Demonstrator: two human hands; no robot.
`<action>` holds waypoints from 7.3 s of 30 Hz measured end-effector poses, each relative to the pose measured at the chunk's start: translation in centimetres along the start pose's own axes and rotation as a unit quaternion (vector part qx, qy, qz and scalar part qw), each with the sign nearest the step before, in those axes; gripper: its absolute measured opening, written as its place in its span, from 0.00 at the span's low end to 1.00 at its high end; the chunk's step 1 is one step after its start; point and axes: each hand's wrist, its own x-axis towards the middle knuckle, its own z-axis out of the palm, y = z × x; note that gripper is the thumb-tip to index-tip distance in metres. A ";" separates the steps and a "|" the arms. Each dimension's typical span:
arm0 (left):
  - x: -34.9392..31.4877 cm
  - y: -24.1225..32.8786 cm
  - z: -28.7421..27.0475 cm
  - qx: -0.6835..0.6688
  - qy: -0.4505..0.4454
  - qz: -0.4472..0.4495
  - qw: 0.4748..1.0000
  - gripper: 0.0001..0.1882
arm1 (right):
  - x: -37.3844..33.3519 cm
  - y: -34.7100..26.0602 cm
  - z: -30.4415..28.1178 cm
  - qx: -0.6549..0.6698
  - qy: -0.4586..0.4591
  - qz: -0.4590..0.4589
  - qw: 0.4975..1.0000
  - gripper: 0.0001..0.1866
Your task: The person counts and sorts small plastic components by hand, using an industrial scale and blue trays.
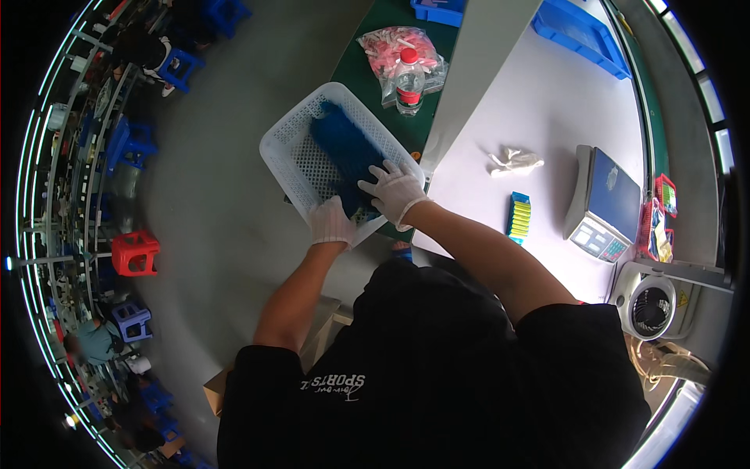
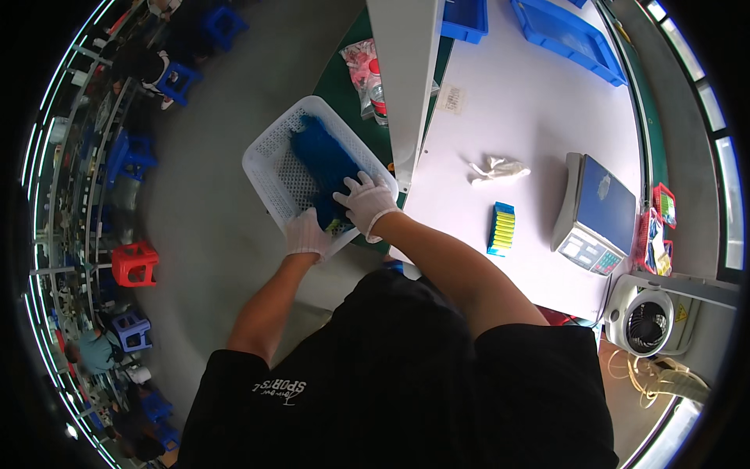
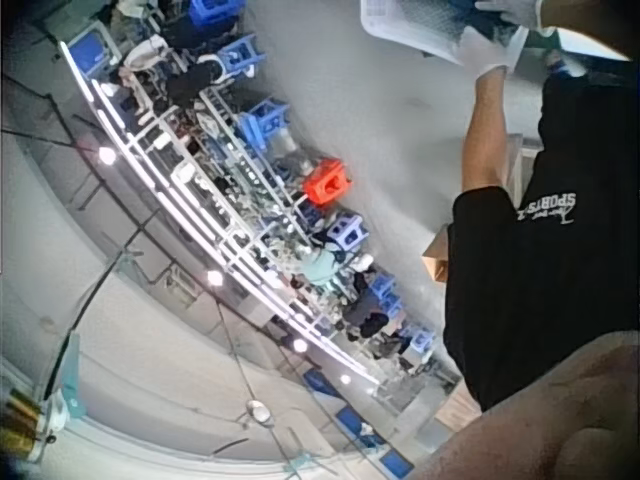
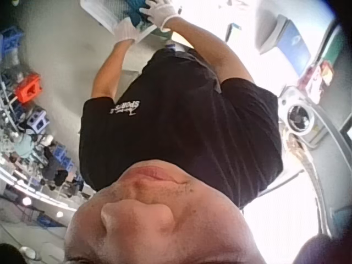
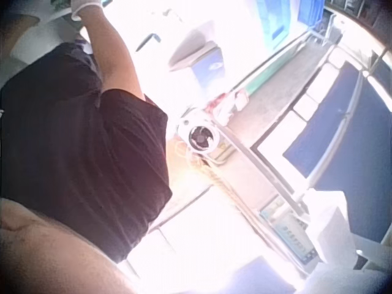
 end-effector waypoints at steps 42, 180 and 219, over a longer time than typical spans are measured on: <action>-7.4 52.5 -3.0 -0.540 -0.385 0.145 0.734 0.39 | -43.6 28.7 -1.8 0.868 0.281 0.144 0.383 0.29; 5.0 -0.3 -2.9 -0.262 0.189 -0.006 0.946 0.22 | -3.0 3.4 -1.7 0.028 0.074 -0.126 0.989 0.20; 22.4 -4.9 -4.6 0.028 -0.256 0.131 0.957 0.52 | 10.4 1.6 2.7 -0.016 0.082 -0.083 0.993 0.41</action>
